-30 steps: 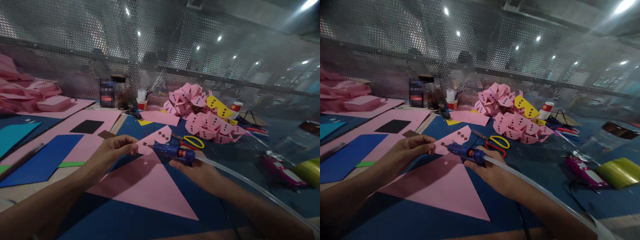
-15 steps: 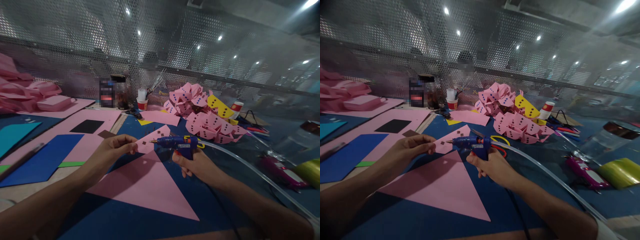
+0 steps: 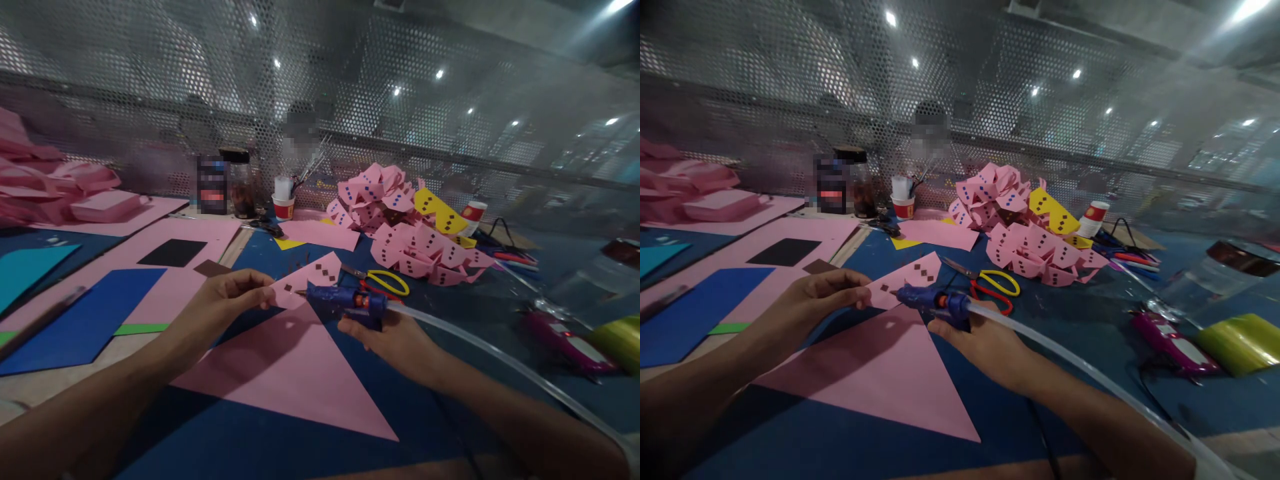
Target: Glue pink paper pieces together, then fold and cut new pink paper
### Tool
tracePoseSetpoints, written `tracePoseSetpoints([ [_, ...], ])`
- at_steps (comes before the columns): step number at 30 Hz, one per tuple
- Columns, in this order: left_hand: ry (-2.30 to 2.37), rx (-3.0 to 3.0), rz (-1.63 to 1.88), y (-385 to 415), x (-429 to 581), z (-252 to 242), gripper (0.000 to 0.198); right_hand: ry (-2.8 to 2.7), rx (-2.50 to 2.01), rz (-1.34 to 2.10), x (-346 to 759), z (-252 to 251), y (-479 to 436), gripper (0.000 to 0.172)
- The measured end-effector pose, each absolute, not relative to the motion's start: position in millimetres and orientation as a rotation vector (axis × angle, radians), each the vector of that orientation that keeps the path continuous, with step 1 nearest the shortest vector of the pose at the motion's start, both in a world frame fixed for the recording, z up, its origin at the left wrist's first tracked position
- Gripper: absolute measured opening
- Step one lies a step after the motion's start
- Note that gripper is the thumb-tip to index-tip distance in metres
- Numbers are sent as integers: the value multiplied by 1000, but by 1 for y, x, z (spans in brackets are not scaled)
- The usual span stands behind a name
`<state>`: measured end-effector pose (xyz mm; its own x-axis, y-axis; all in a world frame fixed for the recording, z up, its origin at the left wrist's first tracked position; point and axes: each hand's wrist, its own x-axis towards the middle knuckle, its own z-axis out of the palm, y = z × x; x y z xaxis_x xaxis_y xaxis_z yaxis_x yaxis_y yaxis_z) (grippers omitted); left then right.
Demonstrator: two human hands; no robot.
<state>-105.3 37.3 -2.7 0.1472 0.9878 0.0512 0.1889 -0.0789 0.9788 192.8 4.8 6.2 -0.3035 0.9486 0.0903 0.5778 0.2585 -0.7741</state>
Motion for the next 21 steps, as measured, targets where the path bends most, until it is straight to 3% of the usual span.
tracePoseSetpoints([
  [21,1218,1519,1017,36,-104,1,23,-2142,-1289,766,197,10,-3,18],
])
